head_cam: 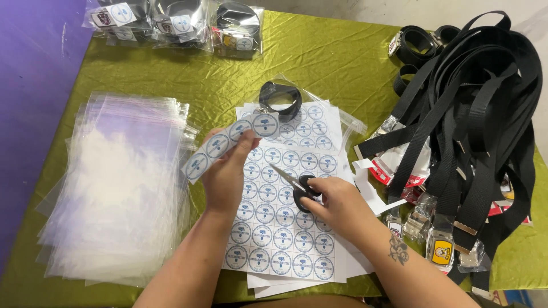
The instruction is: Rolling belts into coils, placing them into plastic bags, and cutting stickers to include in the packaging.
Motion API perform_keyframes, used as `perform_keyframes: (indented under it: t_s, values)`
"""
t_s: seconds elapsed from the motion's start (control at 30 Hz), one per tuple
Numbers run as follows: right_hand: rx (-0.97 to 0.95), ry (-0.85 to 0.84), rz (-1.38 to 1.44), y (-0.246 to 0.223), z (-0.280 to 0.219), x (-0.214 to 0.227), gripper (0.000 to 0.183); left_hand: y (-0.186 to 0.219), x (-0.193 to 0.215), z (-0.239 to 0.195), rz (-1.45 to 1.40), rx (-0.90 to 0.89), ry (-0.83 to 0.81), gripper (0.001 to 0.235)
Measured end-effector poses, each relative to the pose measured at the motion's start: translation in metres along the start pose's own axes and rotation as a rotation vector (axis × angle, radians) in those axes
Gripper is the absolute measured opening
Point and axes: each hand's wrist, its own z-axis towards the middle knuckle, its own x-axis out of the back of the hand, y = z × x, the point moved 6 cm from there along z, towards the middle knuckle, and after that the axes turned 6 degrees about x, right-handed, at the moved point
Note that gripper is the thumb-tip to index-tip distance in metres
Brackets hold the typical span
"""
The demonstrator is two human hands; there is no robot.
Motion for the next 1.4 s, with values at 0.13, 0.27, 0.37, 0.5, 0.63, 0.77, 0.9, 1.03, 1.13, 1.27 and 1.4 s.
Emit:
perform_keyframes:
  t_s: [0.13, 0.27, 0.37, 0.5, 0.63, 0.77, 0.9, 1.03, 1.13, 1.27, 1.4]
  values:
    - [0.204, -0.004, -0.183, -0.024, -0.001, 0.002, 0.035, 0.005, -0.003, 0.004, 0.096, 0.074, -0.083, 0.018]
    - [0.048, 0.120, 0.130, -0.009, -0.003, 0.007, 0.040, 0.004, -0.028, -0.005, 0.252, 0.267, -0.267, 0.028]
    - [-0.002, 0.265, 0.483, 0.004, -0.001, 0.019, 0.036, -0.024, -0.043, -0.020, 0.483, 0.552, -0.537, 0.045]
    - [-0.059, 0.339, 0.191, 0.007, -0.006, 0.061, 0.011, -0.038, -0.043, -0.028, 0.356, 0.511, -0.727, 0.039]
    - [-0.120, 0.351, -0.265, 0.051, -0.009, 0.100, 0.016, -0.017, -0.033, -0.018, 0.571, 0.283, -0.658, 0.050]
    - [-0.158, 0.208, -0.390, 0.043, 0.011, 0.087, 0.018, 0.002, -0.019, -0.008, 0.885, 0.065, -0.493, 0.069]
    - [-0.187, 0.206, -0.003, 0.062, 0.041, 0.069, 0.025, -0.031, -0.007, 0.014, 0.886, -0.050, -0.272, 0.059]
    - [-0.205, 0.309, 0.302, 0.097, 0.075, 0.058, 0.028, -0.047, -0.008, 0.021, 0.880, -0.168, -0.241, 0.048]
    - [-0.238, 0.324, 0.586, 0.082, 0.084, 0.046, 0.029, -0.040, -0.011, 0.015, 0.877, -0.129, -0.279, 0.055]
    - [-0.326, 0.273, 0.914, 0.088, 0.098, 0.025, 0.029, -0.044, -0.014, 0.013, 0.902, -0.100, -0.313, 0.061]
    - [-0.357, 0.227, 1.073, 0.076, 0.103, 0.014, 0.028, -0.052, -0.017, 0.015, 0.951, -0.093, -0.354, 0.064]
